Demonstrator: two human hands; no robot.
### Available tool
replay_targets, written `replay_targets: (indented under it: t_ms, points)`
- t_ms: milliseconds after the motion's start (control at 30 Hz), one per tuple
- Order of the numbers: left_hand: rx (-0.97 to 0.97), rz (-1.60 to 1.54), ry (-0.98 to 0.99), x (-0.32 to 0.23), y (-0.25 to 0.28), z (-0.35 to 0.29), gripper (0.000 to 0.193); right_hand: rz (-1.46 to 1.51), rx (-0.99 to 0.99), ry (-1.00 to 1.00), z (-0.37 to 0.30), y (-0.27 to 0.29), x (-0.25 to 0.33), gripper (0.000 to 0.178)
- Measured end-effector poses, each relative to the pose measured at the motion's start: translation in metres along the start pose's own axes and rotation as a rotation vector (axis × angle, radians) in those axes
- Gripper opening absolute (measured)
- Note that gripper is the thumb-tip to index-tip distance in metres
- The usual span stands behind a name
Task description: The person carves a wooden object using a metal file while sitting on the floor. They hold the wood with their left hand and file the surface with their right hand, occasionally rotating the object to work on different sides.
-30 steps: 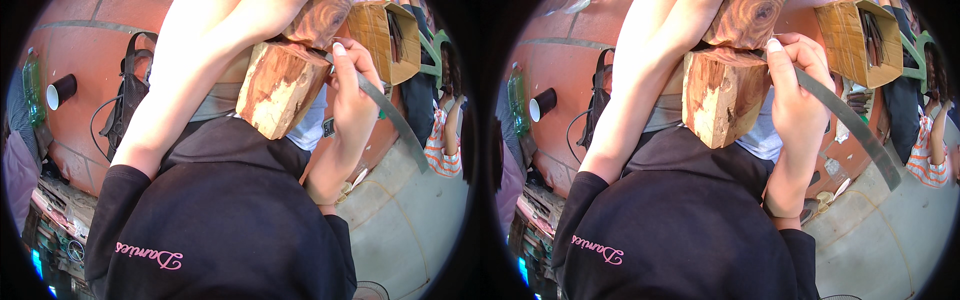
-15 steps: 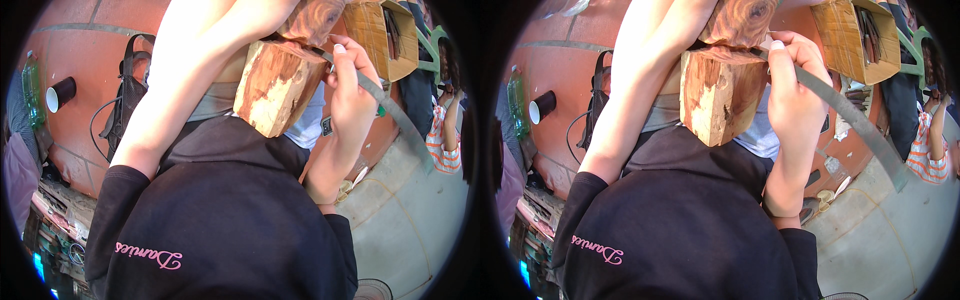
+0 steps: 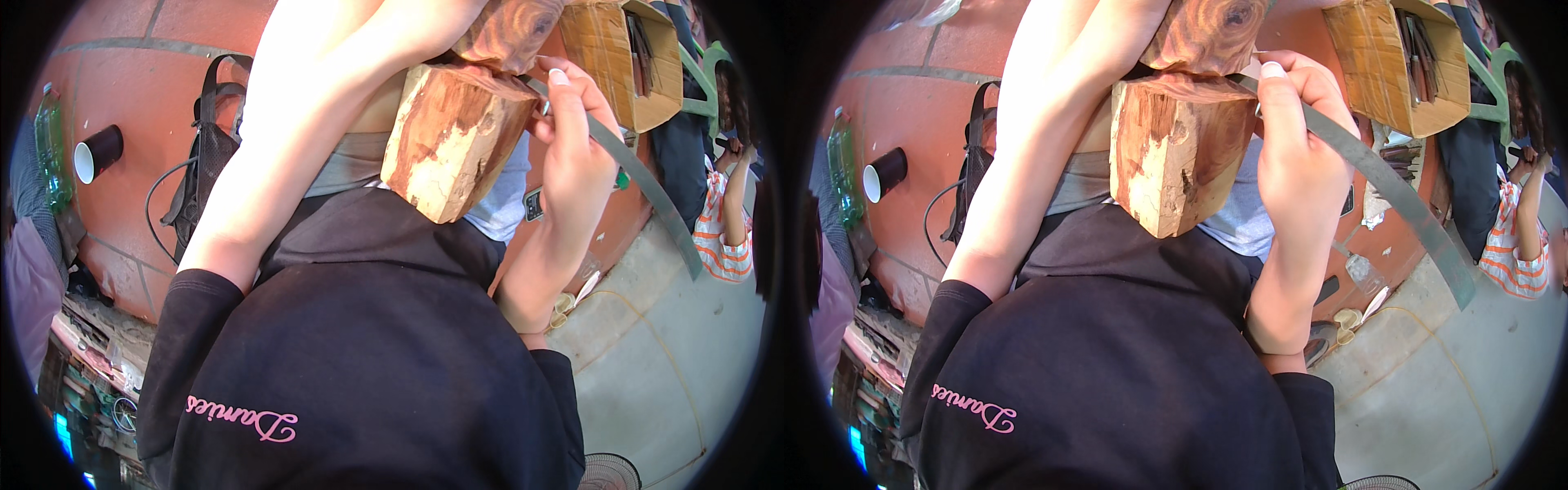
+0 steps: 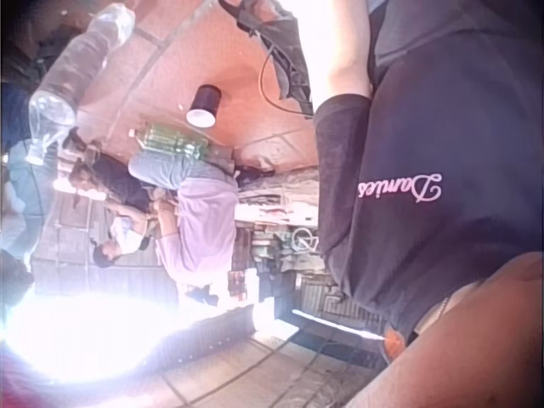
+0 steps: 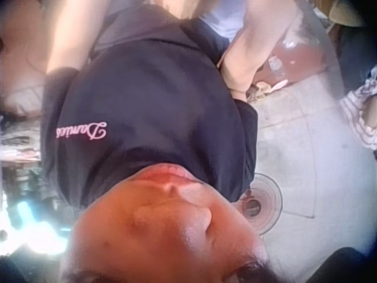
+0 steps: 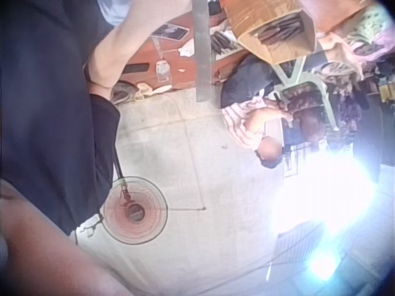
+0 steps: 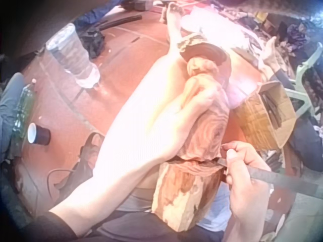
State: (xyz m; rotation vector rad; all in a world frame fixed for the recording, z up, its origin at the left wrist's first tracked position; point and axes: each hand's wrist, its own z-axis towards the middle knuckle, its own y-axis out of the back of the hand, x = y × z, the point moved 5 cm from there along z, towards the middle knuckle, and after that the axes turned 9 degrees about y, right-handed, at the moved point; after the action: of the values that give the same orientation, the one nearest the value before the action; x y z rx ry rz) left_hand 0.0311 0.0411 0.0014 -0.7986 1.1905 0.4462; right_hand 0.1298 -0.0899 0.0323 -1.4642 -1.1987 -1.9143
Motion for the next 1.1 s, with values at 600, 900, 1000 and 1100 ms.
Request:
replay_targets:
  t_ms: [600,900,1000,1100]
  points:
    - [0.028,-0.046,-0.052,0.006,0.000,0.005,0.019,-0.018,0.053,0.054,0.002,0.002,-0.001,0.021]
    - [0.055,-0.051,-0.039,0.012,0.001,0.008,0.020,-0.131,0.065,0.158,0.002,0.000,0.001,0.021]
    - [0.013,-0.040,-0.071,0.009,0.003,0.005,0.020,-0.100,0.083,0.153,0.002,0.003,0.001,0.020]
    - [-0.013,-0.161,0.062,0.005,-0.002,-0.001,0.020,-0.135,0.068,0.175,0.001,-0.004,0.006,0.020]
